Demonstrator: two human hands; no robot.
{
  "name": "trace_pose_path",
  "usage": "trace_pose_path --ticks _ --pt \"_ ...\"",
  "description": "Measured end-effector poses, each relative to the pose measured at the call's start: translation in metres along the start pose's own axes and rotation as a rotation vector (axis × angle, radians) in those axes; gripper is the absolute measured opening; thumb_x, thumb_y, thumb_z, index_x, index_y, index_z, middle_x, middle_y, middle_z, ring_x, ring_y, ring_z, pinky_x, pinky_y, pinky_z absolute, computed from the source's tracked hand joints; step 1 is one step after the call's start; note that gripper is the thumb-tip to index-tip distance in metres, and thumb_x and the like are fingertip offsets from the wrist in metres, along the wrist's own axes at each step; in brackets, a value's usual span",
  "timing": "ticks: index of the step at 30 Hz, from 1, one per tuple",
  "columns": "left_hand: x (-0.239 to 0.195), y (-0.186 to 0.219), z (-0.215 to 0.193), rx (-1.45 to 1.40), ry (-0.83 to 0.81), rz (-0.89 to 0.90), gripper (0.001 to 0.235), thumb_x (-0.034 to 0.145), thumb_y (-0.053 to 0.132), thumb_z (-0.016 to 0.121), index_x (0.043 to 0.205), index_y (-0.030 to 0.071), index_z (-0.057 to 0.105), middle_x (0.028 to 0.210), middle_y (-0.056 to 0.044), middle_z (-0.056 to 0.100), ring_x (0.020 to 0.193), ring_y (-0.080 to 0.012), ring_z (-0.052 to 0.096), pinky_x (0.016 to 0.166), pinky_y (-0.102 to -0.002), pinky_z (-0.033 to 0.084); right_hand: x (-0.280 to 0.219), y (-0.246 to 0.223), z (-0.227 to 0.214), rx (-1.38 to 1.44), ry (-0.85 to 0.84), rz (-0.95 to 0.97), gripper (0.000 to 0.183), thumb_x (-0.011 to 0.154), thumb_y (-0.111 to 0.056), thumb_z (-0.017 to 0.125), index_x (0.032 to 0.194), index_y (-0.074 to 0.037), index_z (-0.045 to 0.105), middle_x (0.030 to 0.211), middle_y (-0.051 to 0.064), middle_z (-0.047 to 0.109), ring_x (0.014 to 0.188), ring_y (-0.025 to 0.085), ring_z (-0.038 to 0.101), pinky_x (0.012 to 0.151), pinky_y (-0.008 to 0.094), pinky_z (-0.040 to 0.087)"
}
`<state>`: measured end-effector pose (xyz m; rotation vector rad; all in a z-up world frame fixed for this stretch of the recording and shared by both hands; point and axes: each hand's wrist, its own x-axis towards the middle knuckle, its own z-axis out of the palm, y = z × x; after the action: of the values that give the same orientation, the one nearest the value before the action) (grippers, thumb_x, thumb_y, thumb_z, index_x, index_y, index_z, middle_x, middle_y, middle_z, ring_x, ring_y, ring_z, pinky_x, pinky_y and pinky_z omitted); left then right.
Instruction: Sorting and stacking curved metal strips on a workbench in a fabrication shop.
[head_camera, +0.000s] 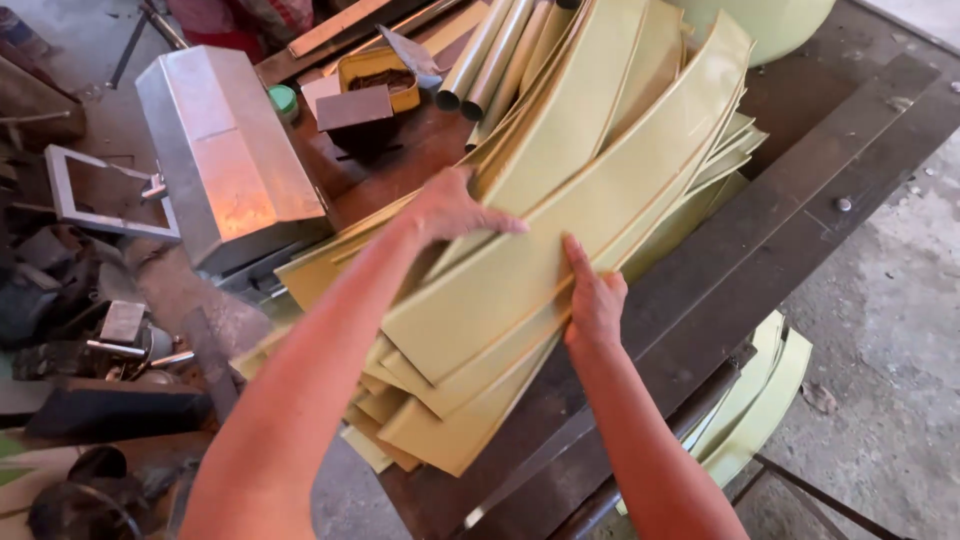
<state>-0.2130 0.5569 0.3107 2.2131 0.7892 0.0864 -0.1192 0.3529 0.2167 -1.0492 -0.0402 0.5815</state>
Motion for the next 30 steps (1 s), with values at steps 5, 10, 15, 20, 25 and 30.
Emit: trace_pose_path --ticks 5,10,15,20,25,30 --pt "0.032 0.011 -0.042 0.321 0.098 -0.125 0.14 0.057 0.083 0.076 0.159 0.007 0.017 0.162 -0.023 0.026 0.15 -0.0412 0.025 0.12 -0.054 0.023 0.059 0.015 0.001 -0.739 -0.259 0.008 0.071 0.093 -0.044 0.072 0.122 0.018 0.055 0.108 0.026 0.053 0.103 0.037 0.046 0.089 0.051 0.034" --pt "0.034 -0.007 0.011 0.606 -0.013 -0.337 0.141 0.064 0.097 0.061 0.163 0.013 0.007 0.167 -0.025 0.007 0.154 -0.0459 0.009 0.119 -0.07 0.012 0.055 0.041 -0.001 -1.242 0.022 -0.467 0.116 0.086 -0.07 0.067 0.151 0.016 0.026 0.159 0.04 0.015 0.146 0.049 0.022 0.116 0.053 0.029" --pt "0.037 -0.021 0.034 0.675 0.399 -0.075 0.125 0.067 0.091 0.066 0.158 0.013 0.028 0.157 -0.033 0.023 0.149 -0.0472 0.024 0.12 -0.064 0.018 0.061 0.101 -0.007 -1.375 -0.149 -0.422 0.116 0.088 -0.067 0.061 0.16 0.009 0.01 0.169 0.026 0.0 0.155 0.043 -0.009 0.119 0.066 0.013" --pt "0.081 -0.04 0.022 0.663 0.708 0.072 0.105 0.069 0.076 0.076 0.146 0.01 0.047 0.133 -0.022 0.058 0.127 -0.0399 0.053 0.104 -0.056 0.041 0.062 0.102 -0.014 -1.517 -0.209 -0.332 0.102 0.089 -0.057 0.065 0.158 0.001 0.018 0.167 0.027 0.003 0.154 0.047 -0.007 0.119 0.066 0.013" --pt "0.105 -0.063 0.023 0.57 0.683 0.095 0.064 0.081 0.076 0.076 0.093 0.013 0.072 0.09 -0.013 0.074 0.082 -0.035 0.071 0.067 -0.049 0.054 0.073 0.117 -0.041 -1.569 -0.307 -0.302 0.083 0.09 -0.048 0.066 0.156 -0.009 0.034 0.164 0.028 0.016 0.151 0.052 0.005 0.122 0.06 0.012" --pt "0.084 -0.058 0.002 0.671 0.954 0.186 0.071 0.076 0.083 0.076 0.065 0.014 0.064 0.065 -0.012 0.067 0.06 -0.0339 0.066 0.048 -0.047 0.047 0.072 0.103 -0.038 -1.567 -0.412 -0.519 0.07 0.095 -0.05 0.061 0.15 -0.007 0.047 0.161 0.024 0.033 0.154 0.05 0.018 0.13 0.055 0.009"
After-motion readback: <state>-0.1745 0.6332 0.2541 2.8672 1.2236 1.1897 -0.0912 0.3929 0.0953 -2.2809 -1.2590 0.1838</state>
